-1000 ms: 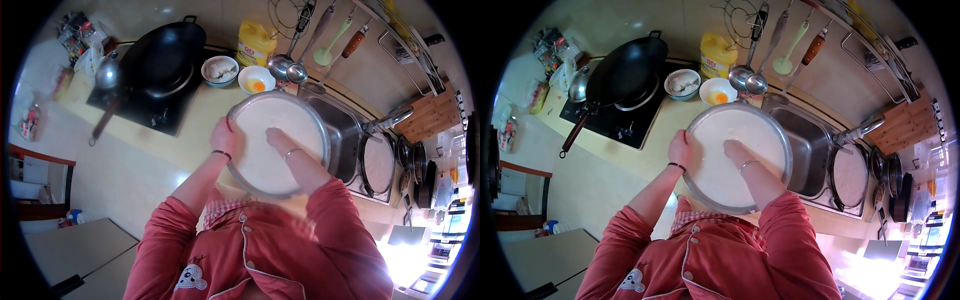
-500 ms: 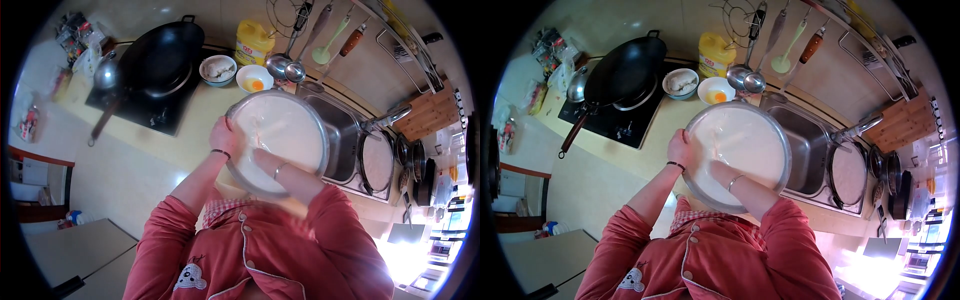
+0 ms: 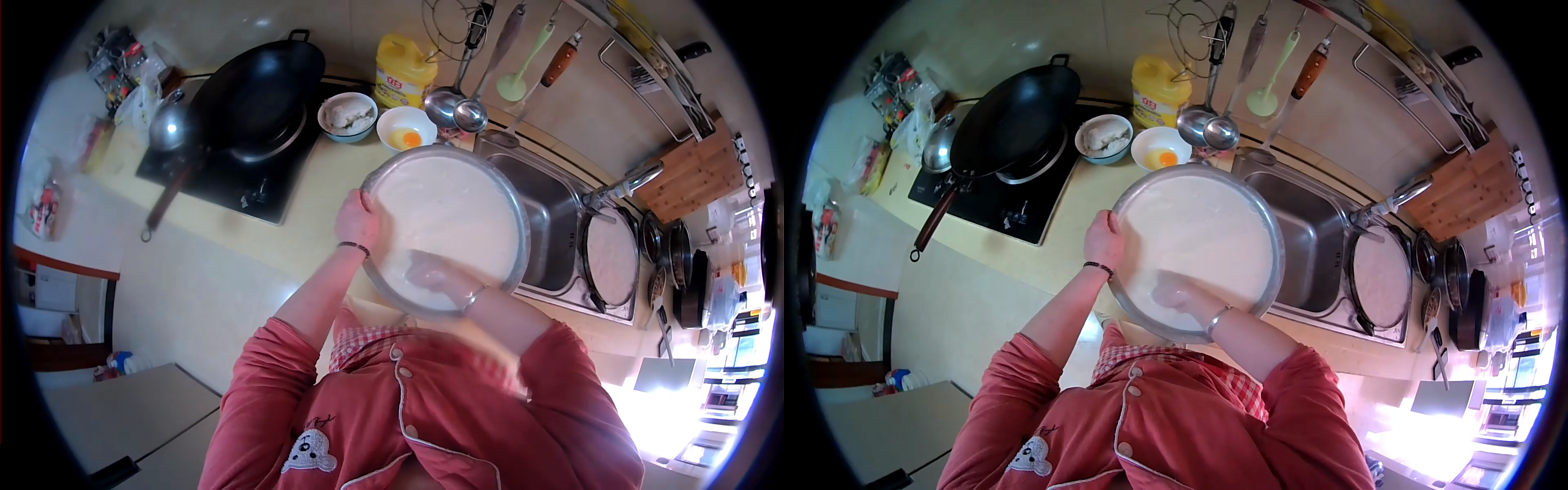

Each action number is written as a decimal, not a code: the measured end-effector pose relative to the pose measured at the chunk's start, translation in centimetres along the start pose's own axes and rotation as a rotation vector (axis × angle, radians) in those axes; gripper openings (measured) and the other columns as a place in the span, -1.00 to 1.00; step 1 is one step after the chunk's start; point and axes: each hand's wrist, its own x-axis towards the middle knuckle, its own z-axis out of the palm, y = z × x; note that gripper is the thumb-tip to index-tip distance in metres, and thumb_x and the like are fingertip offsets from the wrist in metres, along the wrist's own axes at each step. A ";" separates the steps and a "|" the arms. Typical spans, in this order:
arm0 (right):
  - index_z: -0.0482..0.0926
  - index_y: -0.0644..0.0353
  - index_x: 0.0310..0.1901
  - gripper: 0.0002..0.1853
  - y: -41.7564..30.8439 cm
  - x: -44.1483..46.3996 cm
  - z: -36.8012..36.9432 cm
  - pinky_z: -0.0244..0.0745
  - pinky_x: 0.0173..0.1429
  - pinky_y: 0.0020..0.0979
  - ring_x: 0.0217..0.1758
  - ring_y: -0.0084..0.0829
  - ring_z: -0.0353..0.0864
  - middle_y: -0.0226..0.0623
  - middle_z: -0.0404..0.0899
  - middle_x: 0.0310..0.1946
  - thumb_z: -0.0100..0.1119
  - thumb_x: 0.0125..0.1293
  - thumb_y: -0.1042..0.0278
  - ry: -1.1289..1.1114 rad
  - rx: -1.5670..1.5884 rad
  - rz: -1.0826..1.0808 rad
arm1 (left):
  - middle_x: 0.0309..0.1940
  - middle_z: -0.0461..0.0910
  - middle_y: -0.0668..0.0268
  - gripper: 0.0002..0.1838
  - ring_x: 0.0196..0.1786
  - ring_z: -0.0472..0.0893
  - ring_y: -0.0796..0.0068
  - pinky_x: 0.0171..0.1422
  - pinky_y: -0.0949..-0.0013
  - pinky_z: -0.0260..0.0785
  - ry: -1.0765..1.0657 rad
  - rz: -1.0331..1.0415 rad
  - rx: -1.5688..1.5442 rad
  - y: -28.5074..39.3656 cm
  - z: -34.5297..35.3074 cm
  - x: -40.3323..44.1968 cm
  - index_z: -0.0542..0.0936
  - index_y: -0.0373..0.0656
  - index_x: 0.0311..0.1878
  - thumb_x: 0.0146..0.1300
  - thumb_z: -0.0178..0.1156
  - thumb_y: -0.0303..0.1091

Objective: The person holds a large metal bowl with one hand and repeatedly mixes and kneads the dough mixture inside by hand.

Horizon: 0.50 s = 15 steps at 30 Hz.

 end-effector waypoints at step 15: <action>0.39 0.45 -0.07 -0.70 -1.4 -2.3 -3.7 0.35 0.06 -0.35 -0.11 -0.25 0.44 -0.14 0.44 -0.21 0.00 0.26 0.38 -0.213 1.288 -0.346 | -0.45 0.53 0.00 -0.75 -0.34 0.52 -0.04 -0.29 0.06 0.34 0.019 0.059 0.008 -0.5 0.2 0.1 0.47 -0.19 -0.27 0.27 -0.10 -0.22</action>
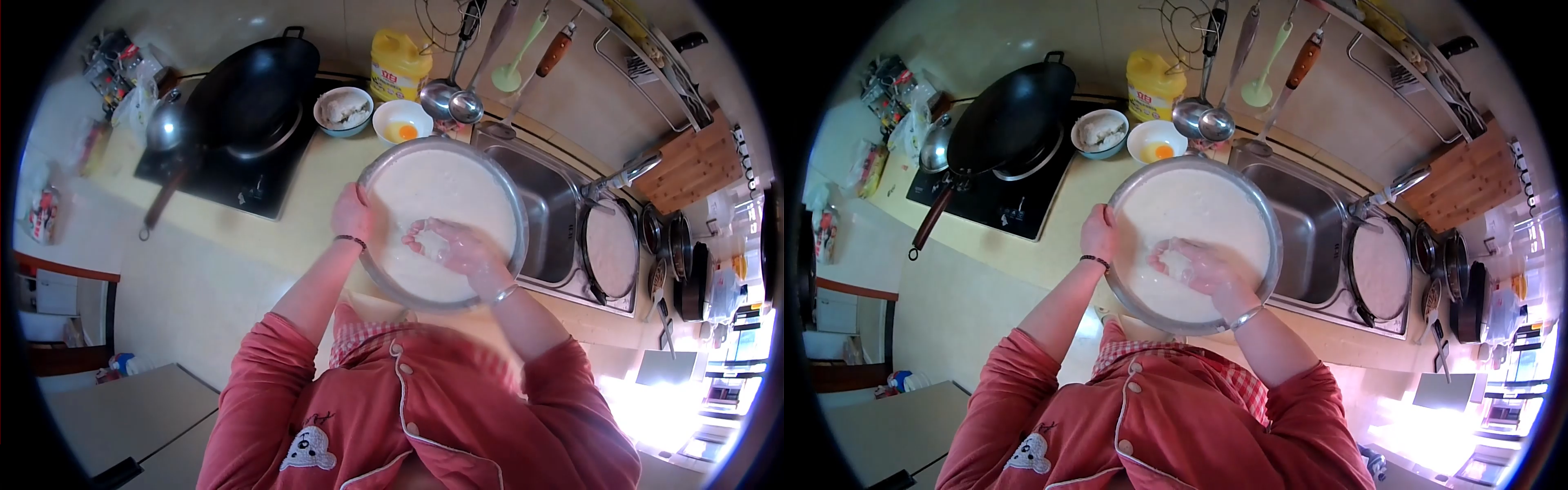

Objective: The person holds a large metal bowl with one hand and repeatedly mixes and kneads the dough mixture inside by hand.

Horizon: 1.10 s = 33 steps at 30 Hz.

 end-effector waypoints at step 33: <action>0.41 0.40 -0.12 -0.77 0.2 -0.2 0.8 0.47 -0.06 -0.39 -0.18 -0.27 0.56 -0.14 0.51 -0.25 0.06 0.19 0.51 0.301 -0.230 -0.148 | -0.48 0.53 0.02 -0.76 -0.37 0.52 -0.01 -0.31 0.09 0.35 -0.001 -0.006 -0.015 0.2 -0.3 -0.1 0.48 -0.20 -0.29 0.26 -0.08 -0.23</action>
